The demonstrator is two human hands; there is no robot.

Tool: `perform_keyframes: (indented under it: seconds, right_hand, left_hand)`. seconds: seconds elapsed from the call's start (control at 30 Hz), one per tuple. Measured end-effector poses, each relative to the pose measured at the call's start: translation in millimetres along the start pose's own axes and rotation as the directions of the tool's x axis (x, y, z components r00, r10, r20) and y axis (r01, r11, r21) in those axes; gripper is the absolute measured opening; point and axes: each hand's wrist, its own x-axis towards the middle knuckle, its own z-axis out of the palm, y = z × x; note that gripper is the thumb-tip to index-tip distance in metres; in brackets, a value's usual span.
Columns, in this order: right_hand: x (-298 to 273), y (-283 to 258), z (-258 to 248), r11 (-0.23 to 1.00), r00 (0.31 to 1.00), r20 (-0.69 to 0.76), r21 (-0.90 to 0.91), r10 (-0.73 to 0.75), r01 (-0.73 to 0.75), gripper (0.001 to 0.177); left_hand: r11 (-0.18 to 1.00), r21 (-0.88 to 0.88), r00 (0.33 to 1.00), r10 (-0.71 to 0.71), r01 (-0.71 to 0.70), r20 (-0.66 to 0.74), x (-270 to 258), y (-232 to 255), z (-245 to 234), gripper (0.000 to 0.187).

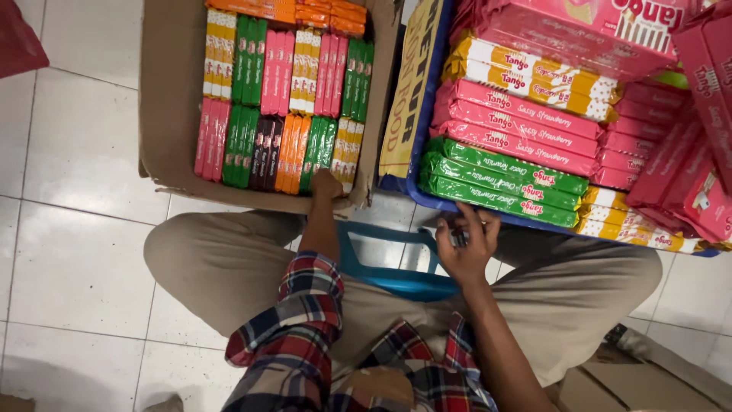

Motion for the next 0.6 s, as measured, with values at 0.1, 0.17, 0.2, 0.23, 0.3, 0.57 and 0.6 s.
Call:
perform_keyframes:
  seconds: [0.1, 0.17, 0.2, 0.23, 0.3, 0.57, 0.6]
  right_hand:
    - [-0.4, 0.3, 2.5, 1.000, 1.000, -0.011, 0.000, 0.002, -0.002, 0.040]
    - [-0.5, 0.8, 1.4, 1.000, 1.000, -0.010, 0.006, 0.005, -0.005, 0.039]
    - [-1.1, 0.5, 1.5, 1.000, 1.000, -0.010, 0.012, 0.010, -0.010, 0.039]
    - [-0.5, 0.3, 1.1, 1.000, 1.000, -0.010, 0.010, 0.009, -0.009, 0.039]
    - [0.2, -0.8, 0.9, 0.999, 1.000, -0.002, 0.036, 0.006, -0.006, 0.040]
    - [1.0, -6.2, -2.7, 0.999, 1.000, 0.011, 0.043, 0.004, -0.005, 0.040]
    - [0.8, -5.2, -1.2, 0.998, 1.000, 0.006, 0.054, 0.015, -0.015, 0.039]
  left_hand:
    - [0.999, -0.046, 1.000, -0.012, 0.011, -0.006, -3.3, -5.6, -2.7, 0.050]
    - [0.999, -0.040, 0.999, 0.011, -0.013, -0.034, 2.4, -12.0, 8.6, 0.046]
    - [0.999, -0.030, 0.997, 0.034, -0.036, -0.063, 5.7, -15.8, 13.1, 0.043]
    - [0.999, -0.031, 0.997, 0.036, -0.038, -0.062, -0.8, -13.2, 9.1, 0.043]
    - [0.990, -0.123, 0.987, 0.046, -0.066, -0.156, -13.9, -9.3, 0.0, 0.021]
    - [0.937, 0.332, 0.985, 0.147, -0.108, -0.093, -53.7, 30.9, -44.9, 0.030]
    - [0.788, 0.601, 0.984, 0.178, -0.138, -0.008, -55.9, 42.2, -56.0, 0.033]
